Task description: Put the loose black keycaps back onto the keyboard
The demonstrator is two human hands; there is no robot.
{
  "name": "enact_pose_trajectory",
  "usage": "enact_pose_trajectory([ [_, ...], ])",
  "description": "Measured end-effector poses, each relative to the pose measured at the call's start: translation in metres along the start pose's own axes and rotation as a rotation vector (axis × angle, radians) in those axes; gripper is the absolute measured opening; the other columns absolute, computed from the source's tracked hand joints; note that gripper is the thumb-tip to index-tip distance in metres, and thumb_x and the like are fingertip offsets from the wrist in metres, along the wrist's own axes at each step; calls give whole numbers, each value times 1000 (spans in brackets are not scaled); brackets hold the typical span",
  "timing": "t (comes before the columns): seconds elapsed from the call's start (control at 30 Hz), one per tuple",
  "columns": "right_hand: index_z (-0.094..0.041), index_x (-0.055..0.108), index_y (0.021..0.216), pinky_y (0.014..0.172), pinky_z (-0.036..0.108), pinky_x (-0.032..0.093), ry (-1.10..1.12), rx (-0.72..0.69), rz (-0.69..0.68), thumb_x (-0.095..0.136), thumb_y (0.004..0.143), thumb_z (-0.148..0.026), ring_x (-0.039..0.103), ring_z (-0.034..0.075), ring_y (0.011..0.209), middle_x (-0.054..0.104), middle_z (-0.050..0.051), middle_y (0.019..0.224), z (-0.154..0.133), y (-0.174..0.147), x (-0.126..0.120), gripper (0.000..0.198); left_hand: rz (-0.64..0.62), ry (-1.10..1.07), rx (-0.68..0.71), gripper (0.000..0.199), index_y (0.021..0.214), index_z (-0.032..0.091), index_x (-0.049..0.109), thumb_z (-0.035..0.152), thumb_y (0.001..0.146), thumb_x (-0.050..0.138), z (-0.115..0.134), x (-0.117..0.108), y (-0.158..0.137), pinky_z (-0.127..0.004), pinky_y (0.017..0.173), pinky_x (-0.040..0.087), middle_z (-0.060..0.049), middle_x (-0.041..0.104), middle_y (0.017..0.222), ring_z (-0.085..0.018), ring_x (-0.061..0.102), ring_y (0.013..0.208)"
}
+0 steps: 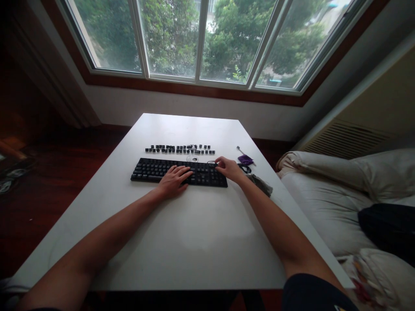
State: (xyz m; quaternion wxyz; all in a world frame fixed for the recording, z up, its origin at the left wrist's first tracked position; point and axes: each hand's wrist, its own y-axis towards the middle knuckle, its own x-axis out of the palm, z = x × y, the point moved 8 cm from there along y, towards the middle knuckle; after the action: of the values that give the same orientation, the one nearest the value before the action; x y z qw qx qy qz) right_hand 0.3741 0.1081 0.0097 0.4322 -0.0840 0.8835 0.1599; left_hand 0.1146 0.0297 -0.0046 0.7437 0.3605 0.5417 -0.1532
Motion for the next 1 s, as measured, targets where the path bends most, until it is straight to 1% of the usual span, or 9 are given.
enact_pose_trajectory([
  [0.13, -24, 68, 103, 70, 33, 50, -77, -18, 34, 63, 86, -34, 62, 18, 70, 71, 3, 83, -4, 0, -3, 20, -2, -5, 0, 54, 146, 28, 51, 37, 93, 55, 0, 0, 0, -50, 122, 23, -6, 47, 154, -28, 39, 142],
  [0.37, -21, 70, 92, 79, 35, 50, -251, -130, -36, 64, 84, -27, 63, 21, 83, 69, 7, 93, -10, 6, 0, 11, -13, -6, -4, 56, 147, 28, 50, 37, 93, 56, 0, -2, 0, -50, 122, 23, -6, 47, 154, -28, 39, 143],
  [0.53, -21, 71, 94, 82, 35, 52, -239, -92, -113, 66, 82, -24, 63, 20, 83, 67, 7, 98, -3, 12, 4, 13, -4, -2, -2, 55, 147, 28, 51, 37, 93, 56, 1, -2, 0, -51, 122, 23, -6, 47, 154, -29, 39, 142],
  [0.7, -23, 72, 91, 82, 36, 52, -223, -75, -166, 68, 83, -28, 64, 20, 83, 69, 6, 98, 0, 15, 5, 10, -3, -2, -7, 55, 147, 29, 51, 37, 92, 56, 0, 1, 1, -51, 122, 23, -6, 47, 154, -28, 39, 143],
  [0.87, -23, 72, 91, 79, 36, 52, -222, -89, -164, 65, 85, -27, 65, 21, 81, 70, 6, 95, -6, 14, 3, 9, -2, -6, -4, 55, 147, 28, 50, 37, 93, 56, 0, 1, 1, -51, 122, 23, -6, 47, 155, -28, 39, 143],
  [1.0, -23, 73, 93, 79, 35, 50, -309, -108, -165, 63, 87, -24, 65, 21, 83, 71, 7, 97, -14, 13, 3, 11, 3, -9, -6, 55, 147, 29, 51, 37, 93, 56, 0, 0, 1, -51, 122, 23, -6, 47, 155, -28, 39, 142],
])
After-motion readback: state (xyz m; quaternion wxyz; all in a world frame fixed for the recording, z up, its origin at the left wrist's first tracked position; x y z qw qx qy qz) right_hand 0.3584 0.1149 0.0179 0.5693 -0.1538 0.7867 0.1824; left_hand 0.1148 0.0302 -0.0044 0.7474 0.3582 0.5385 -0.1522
